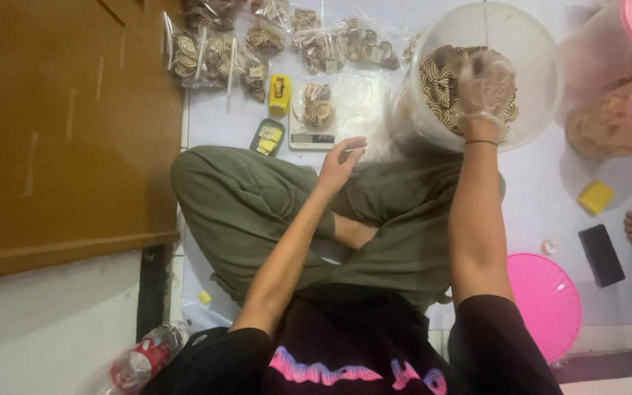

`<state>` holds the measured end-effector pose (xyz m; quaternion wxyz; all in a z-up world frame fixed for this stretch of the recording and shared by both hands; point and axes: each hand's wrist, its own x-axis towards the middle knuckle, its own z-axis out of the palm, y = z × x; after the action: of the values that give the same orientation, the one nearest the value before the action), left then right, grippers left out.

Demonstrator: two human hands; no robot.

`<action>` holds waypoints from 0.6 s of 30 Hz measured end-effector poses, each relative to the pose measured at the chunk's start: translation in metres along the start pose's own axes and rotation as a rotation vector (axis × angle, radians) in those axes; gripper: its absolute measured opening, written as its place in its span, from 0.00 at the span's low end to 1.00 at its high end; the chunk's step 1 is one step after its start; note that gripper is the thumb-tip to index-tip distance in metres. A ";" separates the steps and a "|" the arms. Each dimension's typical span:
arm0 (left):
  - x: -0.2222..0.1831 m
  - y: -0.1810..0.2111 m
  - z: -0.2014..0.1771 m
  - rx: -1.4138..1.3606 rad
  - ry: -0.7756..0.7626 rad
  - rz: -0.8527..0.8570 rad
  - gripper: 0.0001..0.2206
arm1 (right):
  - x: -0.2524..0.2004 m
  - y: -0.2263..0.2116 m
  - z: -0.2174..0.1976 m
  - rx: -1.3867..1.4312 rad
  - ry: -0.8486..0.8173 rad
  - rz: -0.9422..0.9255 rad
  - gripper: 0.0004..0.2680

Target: Packaging and weighing cookies from a large container into individual plastic bags while sitting on the floor.

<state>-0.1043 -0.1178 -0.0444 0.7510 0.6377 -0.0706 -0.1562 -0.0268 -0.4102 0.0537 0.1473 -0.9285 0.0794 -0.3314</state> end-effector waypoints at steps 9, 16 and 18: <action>0.075 0.032 0.074 -0.080 -0.035 -0.030 0.44 | -0.013 0.063 0.049 -0.260 -0.615 0.304 0.09; 0.113 0.017 0.106 -0.021 -0.007 0.228 0.39 | -0.008 -0.042 -0.036 -0.097 -0.840 0.326 0.09; 0.108 0.022 0.098 -0.040 -0.060 0.168 0.43 | -0.013 -0.027 -0.023 -0.140 -0.797 0.191 0.08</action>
<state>-0.0293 -0.2420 -0.0157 0.7715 0.6095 -0.1432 -0.1128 -0.0504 -0.3860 0.0715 0.1331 -0.9804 0.1243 0.0753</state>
